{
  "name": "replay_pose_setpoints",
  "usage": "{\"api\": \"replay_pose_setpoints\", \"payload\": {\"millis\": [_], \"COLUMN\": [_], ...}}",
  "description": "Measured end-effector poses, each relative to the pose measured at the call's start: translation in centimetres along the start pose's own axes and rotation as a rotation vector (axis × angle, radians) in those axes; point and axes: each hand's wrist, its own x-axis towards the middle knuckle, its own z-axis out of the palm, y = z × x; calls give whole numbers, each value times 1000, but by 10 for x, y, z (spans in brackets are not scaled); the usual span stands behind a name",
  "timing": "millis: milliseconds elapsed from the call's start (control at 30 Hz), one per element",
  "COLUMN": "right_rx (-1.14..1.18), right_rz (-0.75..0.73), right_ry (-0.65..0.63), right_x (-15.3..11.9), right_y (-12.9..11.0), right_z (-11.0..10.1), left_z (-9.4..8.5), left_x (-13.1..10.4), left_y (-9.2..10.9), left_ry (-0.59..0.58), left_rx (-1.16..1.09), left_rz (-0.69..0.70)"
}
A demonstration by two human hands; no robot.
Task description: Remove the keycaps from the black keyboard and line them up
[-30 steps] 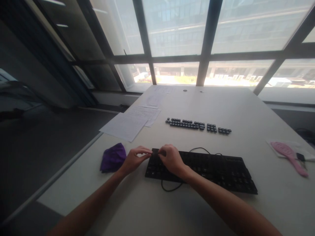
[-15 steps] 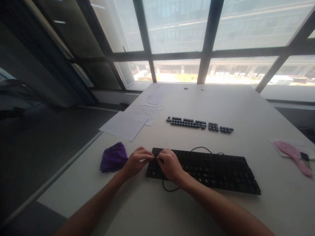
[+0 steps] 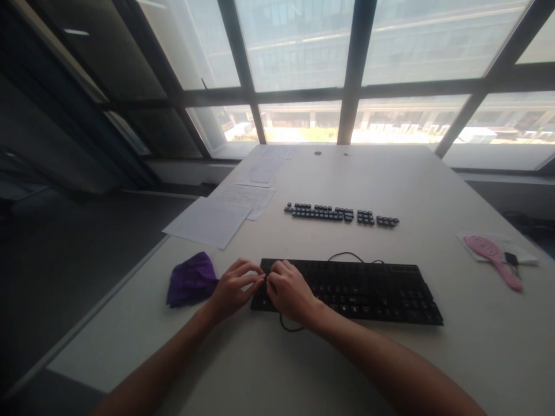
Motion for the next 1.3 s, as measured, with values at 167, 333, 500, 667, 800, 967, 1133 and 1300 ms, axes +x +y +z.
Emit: {"api": "replay_pose_setpoints", "payload": {"millis": [167,333,500,667,800,967,1133,1300], "right_rx": [-23,-50,-76,-92,-106,-81,-1,-125], "right_rz": [-9,-13,-18,-26,-27,-21,9,171], "right_ry": [-4,-12,-24,-37,-39,-33,-2,84], "right_x": [-2,-1,0,-1,-1,-2,0,29], "right_y": [3,3,2,2,4,3,1,39], "right_z": [1,1,-1,0,1,0,-8,-33], "left_z": [4,5,6,7,9,12,9,9], "left_x": [-2,-2,-2,-2,-3,-5,4,54], "left_y": [-5,-7,-8,-9,-11,-11,-12,-30], "left_ry": [46,52,53,56,70,82,117,153], "left_rx": [-13,-20,-2,-7,-30,-46,-125,-92], "left_rz": [34,57,84,75,70,46,-39,-118]}}
